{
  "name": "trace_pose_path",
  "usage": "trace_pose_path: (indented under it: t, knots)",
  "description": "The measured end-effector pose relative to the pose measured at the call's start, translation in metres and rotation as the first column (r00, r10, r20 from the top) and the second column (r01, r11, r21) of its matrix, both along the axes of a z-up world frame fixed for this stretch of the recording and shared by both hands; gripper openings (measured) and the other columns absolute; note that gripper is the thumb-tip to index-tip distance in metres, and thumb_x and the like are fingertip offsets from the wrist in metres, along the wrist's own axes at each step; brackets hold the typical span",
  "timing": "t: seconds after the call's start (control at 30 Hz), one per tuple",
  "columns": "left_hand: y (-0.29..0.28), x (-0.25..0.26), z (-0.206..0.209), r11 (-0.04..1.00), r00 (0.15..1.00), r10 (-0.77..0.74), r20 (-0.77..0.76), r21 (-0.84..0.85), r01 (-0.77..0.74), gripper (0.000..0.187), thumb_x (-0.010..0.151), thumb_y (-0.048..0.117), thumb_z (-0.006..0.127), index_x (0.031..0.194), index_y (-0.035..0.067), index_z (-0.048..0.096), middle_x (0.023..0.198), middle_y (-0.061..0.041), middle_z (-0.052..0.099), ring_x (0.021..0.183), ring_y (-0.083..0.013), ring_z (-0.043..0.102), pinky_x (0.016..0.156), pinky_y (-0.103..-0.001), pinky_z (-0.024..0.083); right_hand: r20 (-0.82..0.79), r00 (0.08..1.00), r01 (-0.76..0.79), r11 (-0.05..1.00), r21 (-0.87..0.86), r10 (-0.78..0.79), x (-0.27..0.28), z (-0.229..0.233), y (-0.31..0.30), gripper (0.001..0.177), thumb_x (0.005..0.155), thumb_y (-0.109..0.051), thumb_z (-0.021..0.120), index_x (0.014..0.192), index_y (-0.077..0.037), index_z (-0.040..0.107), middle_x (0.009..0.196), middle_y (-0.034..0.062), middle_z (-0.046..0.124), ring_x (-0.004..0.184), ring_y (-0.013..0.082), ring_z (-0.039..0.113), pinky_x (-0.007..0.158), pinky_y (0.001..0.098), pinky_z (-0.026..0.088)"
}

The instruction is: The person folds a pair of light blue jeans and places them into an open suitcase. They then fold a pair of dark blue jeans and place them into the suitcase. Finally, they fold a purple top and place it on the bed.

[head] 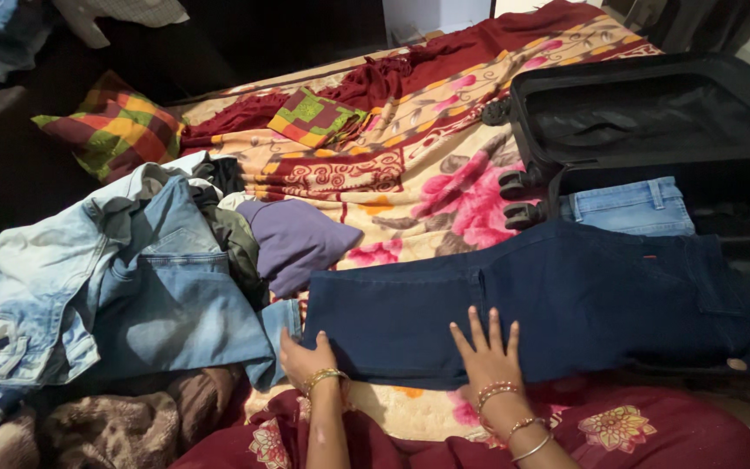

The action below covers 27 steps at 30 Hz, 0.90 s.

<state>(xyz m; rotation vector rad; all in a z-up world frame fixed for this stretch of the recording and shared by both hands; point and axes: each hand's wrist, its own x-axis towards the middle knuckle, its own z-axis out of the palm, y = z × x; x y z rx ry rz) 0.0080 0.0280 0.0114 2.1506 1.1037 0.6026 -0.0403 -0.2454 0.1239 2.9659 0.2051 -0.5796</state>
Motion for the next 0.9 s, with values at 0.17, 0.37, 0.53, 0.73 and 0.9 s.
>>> trace_pose_path:
  t: [0.17, 0.37, 0.53, 0.73, 0.9]
  knots:
    - [-0.029, 0.003, -0.017, 0.946, 0.957, 0.238, 0.164, -0.263, -0.191, 0.097, 0.068, 0.020, 0.091, 0.150, 0.006, 0.041, 0.144, -0.027, 0.049, 0.124, -0.0435, 0.055, 0.103, -0.049, 0.048, 0.078, 0.997, 0.003, 1.000, -0.031, -0.001, 0.007, -0.031, -0.005, 0.090, 0.094, -0.041, 0.068, 0.163, -0.030, 0.012, 0.172, 0.0039, 0.001, 0.157, 0.0377, 0.002, 0.124, 0.0630, 0.000]
    - [-0.061, -0.007, 0.004, 0.645, 0.942, 0.333, 0.030, -0.736, -0.205, 0.106, 0.069, 0.031, 0.096, 0.148, -0.008, 0.037, 0.138, -0.025, 0.059, 0.120, -0.0396, 0.065, 0.108, -0.042, 0.049, 0.059, 0.997, 0.053, 0.997, 0.055, -0.056, 0.010, -0.034, -0.006, 0.079, 0.098, -0.043, 0.061, 0.162, -0.032, 0.016, 0.172, -0.0022, 0.006, 0.158, 0.0338, 0.002, 0.125, 0.0601, -0.002]
    - [-0.108, -0.013, 0.001, 0.322, 0.969, 0.120, 0.217, -0.932, 0.169, 0.086, 0.072, 0.034, 0.092, 0.135, -0.013, 0.056, 0.135, -0.018, 0.065, 0.115, -0.0294, 0.067, 0.103, -0.042, 0.053, 0.056, 0.996, 0.057, 0.992, 0.109, -0.063, 0.013, -0.032, -0.008, 0.075, 0.098, -0.043, 0.060, 0.161, -0.033, 0.018, 0.171, -0.0022, 0.007, 0.158, 0.0314, 0.002, 0.125, 0.0595, -0.004]
    - [-0.101, 0.003, -0.026, 0.123, 0.939, 0.232, 0.255, -0.965, 0.232, 0.060, 0.084, 0.025, 0.079, 0.127, -0.014, 0.062, 0.126, -0.021, 0.070, 0.106, -0.0325, 0.070, 0.095, -0.046, 0.056, 0.075, 0.996, 0.029, 0.989, 0.146, -0.040, 0.009, -0.028, -0.007, 0.074, 0.097, -0.041, 0.062, 0.160, -0.034, 0.022, 0.170, -0.0012, 0.013, 0.158, 0.0337, 0.007, 0.125, 0.0599, -0.001]
    - [-0.086, 0.015, -0.017, 0.270, 0.901, 0.351, 0.256, -0.949, 0.164, 0.053, 0.086, 0.018, 0.079, 0.124, -0.015, 0.063, 0.123, -0.020, 0.070, 0.102, -0.0302, 0.068, 0.094, -0.044, 0.055, 0.199, 0.980, -0.052, 0.981, 0.185, 0.014, 0.003, -0.014, 0.006, 0.081, 0.094, -0.033, 0.066, 0.159, -0.030, 0.019, 0.168, 0.0018, 0.015, 0.154, 0.0401, 0.012, 0.122, 0.0618, 0.002]
